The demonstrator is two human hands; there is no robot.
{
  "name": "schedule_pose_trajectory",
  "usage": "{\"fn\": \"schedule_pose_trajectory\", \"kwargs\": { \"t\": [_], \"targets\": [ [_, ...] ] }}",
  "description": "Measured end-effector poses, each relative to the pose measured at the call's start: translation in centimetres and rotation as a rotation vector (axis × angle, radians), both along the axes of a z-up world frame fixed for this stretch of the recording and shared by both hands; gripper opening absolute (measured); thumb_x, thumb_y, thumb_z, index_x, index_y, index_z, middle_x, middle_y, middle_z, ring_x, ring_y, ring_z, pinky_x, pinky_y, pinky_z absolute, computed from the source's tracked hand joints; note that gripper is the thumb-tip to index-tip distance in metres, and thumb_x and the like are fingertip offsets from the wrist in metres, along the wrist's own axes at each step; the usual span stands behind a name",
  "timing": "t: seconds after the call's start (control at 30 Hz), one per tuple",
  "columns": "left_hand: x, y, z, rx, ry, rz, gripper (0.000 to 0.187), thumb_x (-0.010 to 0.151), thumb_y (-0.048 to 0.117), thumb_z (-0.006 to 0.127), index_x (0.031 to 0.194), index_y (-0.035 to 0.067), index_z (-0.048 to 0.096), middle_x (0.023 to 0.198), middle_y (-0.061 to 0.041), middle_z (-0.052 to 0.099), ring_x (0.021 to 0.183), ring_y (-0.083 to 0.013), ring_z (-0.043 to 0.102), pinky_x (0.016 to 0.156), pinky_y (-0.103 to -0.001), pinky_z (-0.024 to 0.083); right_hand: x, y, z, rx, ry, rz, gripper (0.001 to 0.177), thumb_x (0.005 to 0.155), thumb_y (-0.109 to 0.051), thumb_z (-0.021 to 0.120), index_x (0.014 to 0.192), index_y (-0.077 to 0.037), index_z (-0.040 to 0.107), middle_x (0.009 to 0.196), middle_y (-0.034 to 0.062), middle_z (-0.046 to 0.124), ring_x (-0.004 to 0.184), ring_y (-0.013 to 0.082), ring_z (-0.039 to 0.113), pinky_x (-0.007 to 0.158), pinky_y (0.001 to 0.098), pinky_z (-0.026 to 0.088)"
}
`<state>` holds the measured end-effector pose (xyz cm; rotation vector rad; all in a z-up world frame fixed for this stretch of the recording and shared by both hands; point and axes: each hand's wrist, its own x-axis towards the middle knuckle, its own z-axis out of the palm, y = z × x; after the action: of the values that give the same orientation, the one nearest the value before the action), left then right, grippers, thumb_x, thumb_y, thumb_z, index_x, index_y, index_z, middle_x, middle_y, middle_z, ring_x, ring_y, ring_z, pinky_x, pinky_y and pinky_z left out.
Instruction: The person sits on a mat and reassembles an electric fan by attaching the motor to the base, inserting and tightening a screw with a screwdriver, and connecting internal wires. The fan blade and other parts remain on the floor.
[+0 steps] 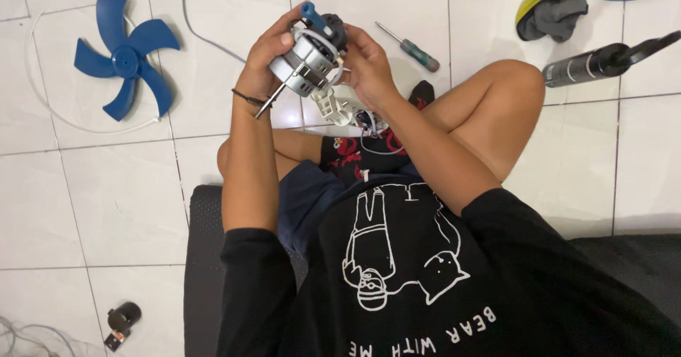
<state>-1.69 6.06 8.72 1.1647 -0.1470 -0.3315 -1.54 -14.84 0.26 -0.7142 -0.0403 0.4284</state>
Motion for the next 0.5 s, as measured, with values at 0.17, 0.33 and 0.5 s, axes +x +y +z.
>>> {"fn": "schedule_pose_trajectory", "kwargs": {
  "t": [0.17, 0.33, 0.5],
  "targets": [
    [0.2, 0.4, 2.2, 0.343, -0.173, -0.077, 0.071, 0.102, 0.038, 0.058, 0.163, 0.006, 0.038, 0.15, -0.016, 0.056, 0.137, -0.0277, 0.057, 0.116, -0.036, 0.047, -0.3, -1.9, -0.6, 0.236, -0.123, 0.039, 0.024, 0.113, -0.015, 0.05, 0.135, -0.01, 0.058, 0.123, 0.0081, 0.069, 0.112, 0.019, 0.068, 0.087, 0.0403, 0.059],
    [0.1, -0.7, 7.9, 1.032, -0.038, -0.167, 0.072, 0.101, 0.039, 0.051, 0.163, 0.016, 0.025, 0.103, -0.027, 0.07, 0.102, -0.0284, 0.066, 0.093, -0.036, 0.049, 0.8, -2.5, -2.5, 0.241, -0.137, -0.001, 0.021, 0.111, -0.016, 0.06, 0.13, -0.009, 0.063, 0.123, 0.0069, 0.07, 0.111, 0.0196, 0.067, 0.095, 0.0397, 0.057],
    [-1.9, -3.8, 10.2, 1.156, -0.394, 0.003, 0.066, 0.096, 0.034, 0.065, 0.153, 0.01, 0.042, 0.121, -0.022, 0.066, 0.113, -0.0342, 0.062, 0.101, -0.042, 0.048, 0.4, -4.4, -2.6, 0.321, -0.225, 0.057, 0.018, 0.105, -0.013, 0.067, 0.123, -0.006, 0.067, 0.119, 0.0084, 0.072, 0.113, 0.0191, 0.068, 0.101, 0.0373, 0.053]
  ]
}}
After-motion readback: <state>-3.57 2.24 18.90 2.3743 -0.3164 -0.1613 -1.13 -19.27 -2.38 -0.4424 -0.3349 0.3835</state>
